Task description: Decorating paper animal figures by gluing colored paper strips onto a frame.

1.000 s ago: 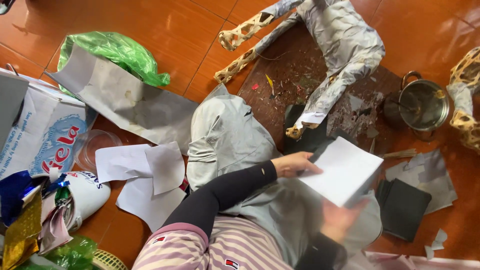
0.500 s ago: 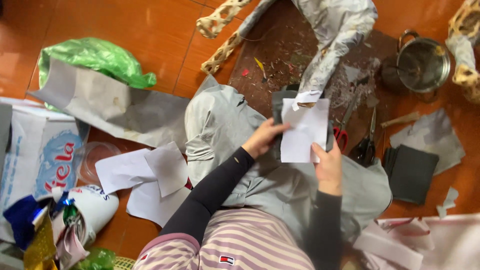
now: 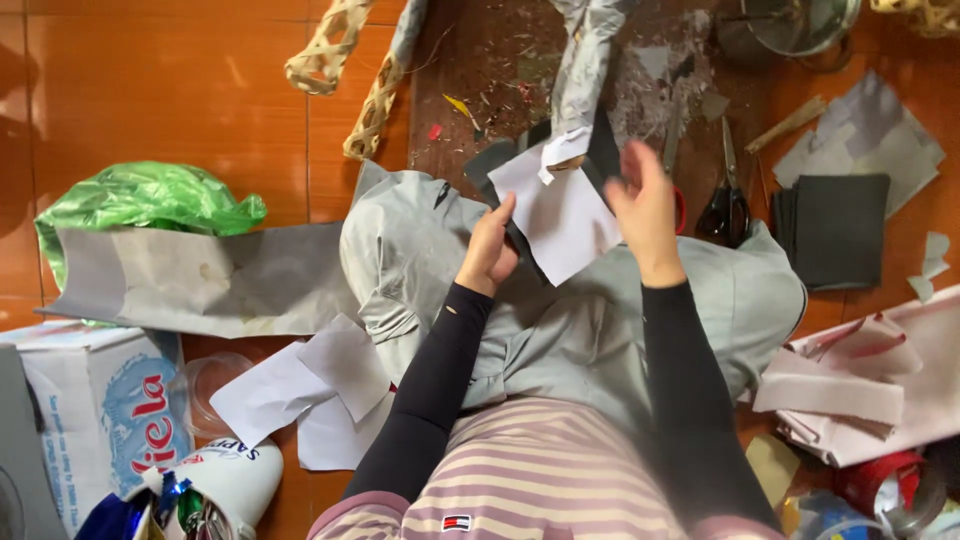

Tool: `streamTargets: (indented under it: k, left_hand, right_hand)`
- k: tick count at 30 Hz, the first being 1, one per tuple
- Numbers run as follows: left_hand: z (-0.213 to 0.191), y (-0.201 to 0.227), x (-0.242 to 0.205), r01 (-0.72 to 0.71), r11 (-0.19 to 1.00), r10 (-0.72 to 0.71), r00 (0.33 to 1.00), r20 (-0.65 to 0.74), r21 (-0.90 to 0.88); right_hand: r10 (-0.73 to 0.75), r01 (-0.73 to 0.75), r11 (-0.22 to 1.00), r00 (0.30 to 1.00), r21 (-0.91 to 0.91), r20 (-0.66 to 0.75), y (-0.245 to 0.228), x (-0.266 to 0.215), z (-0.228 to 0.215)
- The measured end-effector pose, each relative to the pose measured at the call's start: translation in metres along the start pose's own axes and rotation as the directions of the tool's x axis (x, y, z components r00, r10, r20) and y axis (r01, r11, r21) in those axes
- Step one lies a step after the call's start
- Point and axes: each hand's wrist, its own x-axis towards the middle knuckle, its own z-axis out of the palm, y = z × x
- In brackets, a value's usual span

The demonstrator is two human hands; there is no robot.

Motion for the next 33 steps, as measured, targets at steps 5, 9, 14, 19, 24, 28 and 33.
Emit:
streamTargets:
  k: [5, 9, 14, 19, 24, 28, 33]
  left_hand:
    - [0.002, 0.002, -0.004, 0.027, 0.999, -0.024, 0.994, 0.102, -0.027]
    - [0.005, 0.006, -0.006, 0.05, 0.998, -0.045, 0.994, 0.096, -0.045]
    - [0.0, 0.006, -0.006, 0.05, 0.995, -0.041, 0.993, 0.109, -0.082]
    - [0.007, 0.009, -0.019, 0.134, 0.988, -0.126, 0.986, 0.108, -0.077]
    - [0.014, 0.022, -0.025, 0.106, 0.991, -0.095, 0.987, 0.127, -0.081]
    - [0.029, 0.029, -0.028, 0.103, 0.993, -0.095, 0.987, 0.131, -0.061]
    - [0.023, 0.03, -0.024, 0.145, 0.989, -0.144, 0.989, 0.046, -0.012]
  right_hand:
    - [0.18, -0.162, 0.851, 0.984, 0.5, 0.013, -0.049, 0.034, 0.024]
    - [0.202, -0.25, 0.724, 0.968, 0.643, 0.149, -0.055, 0.046, 0.041]
    - [0.216, -0.264, 0.764, 0.965, 0.589, 0.152, -0.077, 0.026, 0.037]
    - [0.12, -0.154, 0.928, 0.986, 0.338, 0.12, -0.035, 0.0, 0.022]
    - [0.414, -0.423, 0.868, 0.906, 0.262, 0.092, 0.033, -0.015, -0.003]
    - [0.354, -0.434, 0.788, 0.899, 0.436, 0.257, 0.006, -0.024, 0.005]
    - [0.271, -0.285, 0.888, 0.958, 0.361, 0.088, -0.014, -0.023, 0.01]
